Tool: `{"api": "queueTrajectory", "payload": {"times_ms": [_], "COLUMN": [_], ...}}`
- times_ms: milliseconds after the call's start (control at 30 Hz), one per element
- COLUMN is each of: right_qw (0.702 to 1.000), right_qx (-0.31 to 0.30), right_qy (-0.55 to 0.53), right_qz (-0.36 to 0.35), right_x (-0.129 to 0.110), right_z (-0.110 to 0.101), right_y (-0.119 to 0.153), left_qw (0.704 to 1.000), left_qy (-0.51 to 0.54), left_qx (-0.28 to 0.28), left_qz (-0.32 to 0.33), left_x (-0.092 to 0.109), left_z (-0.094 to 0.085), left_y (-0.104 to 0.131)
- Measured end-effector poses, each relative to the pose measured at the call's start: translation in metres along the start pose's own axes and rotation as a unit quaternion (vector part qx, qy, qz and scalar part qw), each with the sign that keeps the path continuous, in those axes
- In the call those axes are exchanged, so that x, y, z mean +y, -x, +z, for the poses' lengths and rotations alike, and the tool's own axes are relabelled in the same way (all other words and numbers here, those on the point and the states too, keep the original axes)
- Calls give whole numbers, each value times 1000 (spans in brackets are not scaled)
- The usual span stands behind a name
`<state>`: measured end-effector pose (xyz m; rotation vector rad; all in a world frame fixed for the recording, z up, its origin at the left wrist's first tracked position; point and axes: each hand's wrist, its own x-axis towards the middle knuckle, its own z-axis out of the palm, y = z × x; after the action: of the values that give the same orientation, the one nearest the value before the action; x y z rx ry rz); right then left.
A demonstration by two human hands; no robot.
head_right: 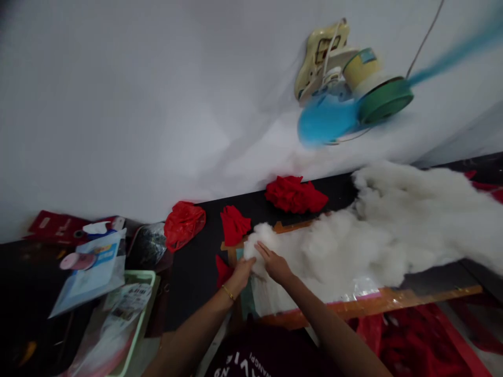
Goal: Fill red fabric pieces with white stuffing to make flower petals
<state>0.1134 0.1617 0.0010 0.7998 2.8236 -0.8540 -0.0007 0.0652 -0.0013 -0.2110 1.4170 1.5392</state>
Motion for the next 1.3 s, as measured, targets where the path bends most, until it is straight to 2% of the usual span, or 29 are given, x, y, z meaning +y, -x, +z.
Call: {"api": "queueTrajectory", "payload": {"times_ms": [33,100,167,300,367,433,533,633,700,767,967,1100,1233,1300], "right_qw": [999,995,993,985,981,984,996,998,996,996,999,994,981,978], "right_qx": [-35,-64,-64,-47,-36,-6,39,8,-27,-41,-18,-8,20,42], "right_qy": [31,62,77,106,114,105,29,-64,-82,-73,-23,22,48,43], "right_qz": [6,33,65,129,151,147,69,-22,-32,-12,44,108,186,200], "right_x": [3,12,25,54,58,51,22,-11,-22,-22,9,30,58,67], "right_z": [-3,-7,-12,-33,-44,-51,-45,-21,-7,-1,-16,-24,-37,-46], "right_y": [-4,-10,-12,-9,-6,-2,7,10,8,4,3,1,2,5], "left_qw": [1000,1000,999,999,999,998,998,997,997,996,992,987,987,989], "left_qy": [-5,-14,-13,11,30,48,66,75,78,78,93,128,135,126], "left_qx": [-1,8,19,33,33,29,15,-7,-17,-10,29,55,21,3], "left_qz": [4,14,23,20,13,8,6,12,23,41,75,76,84,75], "left_x": [0,5,14,36,43,46,42,35,31,29,28,32,45,50], "left_z": [0,-2,-8,-33,-44,-51,-50,-43,-40,-42,-63,-68,-76,-81], "left_y": [1,6,10,14,13,11,10,13,15,15,10,19,30,35]}}
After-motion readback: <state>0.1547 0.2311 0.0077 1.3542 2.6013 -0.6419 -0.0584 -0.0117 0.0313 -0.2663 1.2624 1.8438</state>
